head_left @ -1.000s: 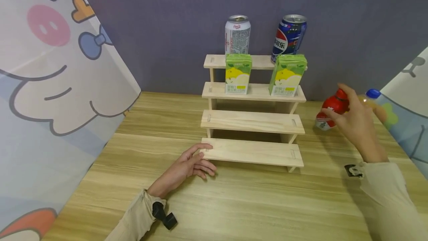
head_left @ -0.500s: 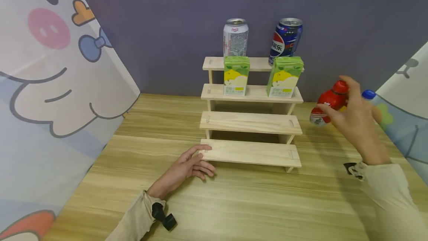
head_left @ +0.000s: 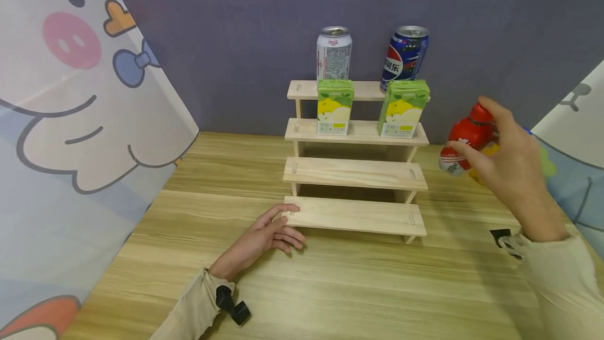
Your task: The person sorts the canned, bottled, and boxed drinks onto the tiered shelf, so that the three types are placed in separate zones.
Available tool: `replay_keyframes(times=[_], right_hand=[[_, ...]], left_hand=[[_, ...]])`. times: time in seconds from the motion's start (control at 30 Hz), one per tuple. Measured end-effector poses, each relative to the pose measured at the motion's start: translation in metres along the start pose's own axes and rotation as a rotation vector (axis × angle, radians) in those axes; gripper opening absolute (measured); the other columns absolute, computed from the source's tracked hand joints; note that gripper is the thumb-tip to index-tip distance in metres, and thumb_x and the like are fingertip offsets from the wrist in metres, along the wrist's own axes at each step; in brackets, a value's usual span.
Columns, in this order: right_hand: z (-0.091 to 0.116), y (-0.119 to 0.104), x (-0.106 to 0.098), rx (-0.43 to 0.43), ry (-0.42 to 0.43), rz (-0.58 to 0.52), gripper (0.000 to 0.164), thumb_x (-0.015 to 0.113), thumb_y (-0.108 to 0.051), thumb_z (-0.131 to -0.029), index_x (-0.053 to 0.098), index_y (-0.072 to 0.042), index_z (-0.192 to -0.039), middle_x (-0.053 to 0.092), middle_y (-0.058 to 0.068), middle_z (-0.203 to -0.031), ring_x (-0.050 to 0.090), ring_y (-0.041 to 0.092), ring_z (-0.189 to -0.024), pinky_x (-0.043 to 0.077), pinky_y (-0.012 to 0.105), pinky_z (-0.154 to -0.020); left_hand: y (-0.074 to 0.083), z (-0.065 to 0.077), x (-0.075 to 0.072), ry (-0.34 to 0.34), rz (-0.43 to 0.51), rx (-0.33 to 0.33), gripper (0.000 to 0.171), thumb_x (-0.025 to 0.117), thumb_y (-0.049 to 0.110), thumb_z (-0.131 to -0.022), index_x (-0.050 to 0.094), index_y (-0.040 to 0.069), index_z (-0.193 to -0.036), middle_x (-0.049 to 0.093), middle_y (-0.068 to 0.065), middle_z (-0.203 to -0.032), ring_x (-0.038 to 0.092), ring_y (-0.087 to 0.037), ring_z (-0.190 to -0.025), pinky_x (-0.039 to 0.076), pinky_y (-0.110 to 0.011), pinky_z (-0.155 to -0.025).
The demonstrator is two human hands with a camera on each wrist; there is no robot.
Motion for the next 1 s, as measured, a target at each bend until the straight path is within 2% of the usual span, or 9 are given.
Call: replay_keyframes(times=[0.23, 0.47, 0.63, 1.0], right_hand=[[-0.006, -0.024, -0.007, -0.047, -0.007, 0.011, 0.101, 0.089, 0.004, -0.068, 0.038, -0.018, -0.153, 0.061, 0.026, -0.124, 0.062, 0.042, -0.101, 0.029, -0.004, -0.084], [-0.011, -0.047, -0.008, -0.112, 0.023, -0.014, 0.102, 0.091, 0.007, -0.063, 0.042, -0.014, -0.151, 0.064, 0.025, -0.122, 0.064, 0.040, -0.091, 0.031, -0.002, -0.084], [-0.013, -0.060, -0.007, -0.137, 0.011, -0.011, 0.102, 0.091, 0.006, -0.063, 0.041, -0.012, -0.150, 0.064, 0.025, -0.122, 0.066, 0.041, -0.087, 0.029, -0.002, -0.083], [-0.022, -0.089, 0.007, -0.197, -0.015, -0.084, 0.099, 0.091, 0.004, -0.065, 0.040, -0.008, -0.150, 0.062, 0.023, -0.127, 0.067, 0.039, -0.088, 0.032, -0.002, -0.083]], left_hand=[[0.000, 0.001, -0.002, 0.000, 0.000, 0.008, 0.042, 0.032, 0.027, -0.112, 0.035, 0.014, -0.151, 0.068, -0.028, -0.114, 0.067, -0.043, -0.102, 0.058, -0.039, -0.076], [0.001, 0.000, -0.001, -0.001, 0.003, 0.005, 0.041, 0.032, 0.027, -0.112, 0.035, 0.014, -0.151, 0.067, -0.030, -0.114, 0.067, -0.043, -0.102, 0.058, -0.040, -0.076], [0.001, -0.001, 0.001, -0.002, 0.000, -0.008, 0.042, 0.032, 0.029, -0.111, 0.036, 0.015, -0.151, 0.068, -0.029, -0.114, 0.068, -0.041, -0.102, 0.058, -0.040, -0.077], [0.001, 0.000, 0.000, 0.002, -0.002, -0.004, 0.042, 0.032, 0.027, -0.112, 0.035, 0.014, -0.151, 0.068, -0.028, -0.114, 0.068, -0.042, -0.102, 0.058, -0.040, -0.076]])
Point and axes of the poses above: each hand's wrist, its own z-axis away from the middle knuckle, its own x-axis out of the palm, y = z × x, the point moved 6 cm from there along -z, towards the middle knuckle
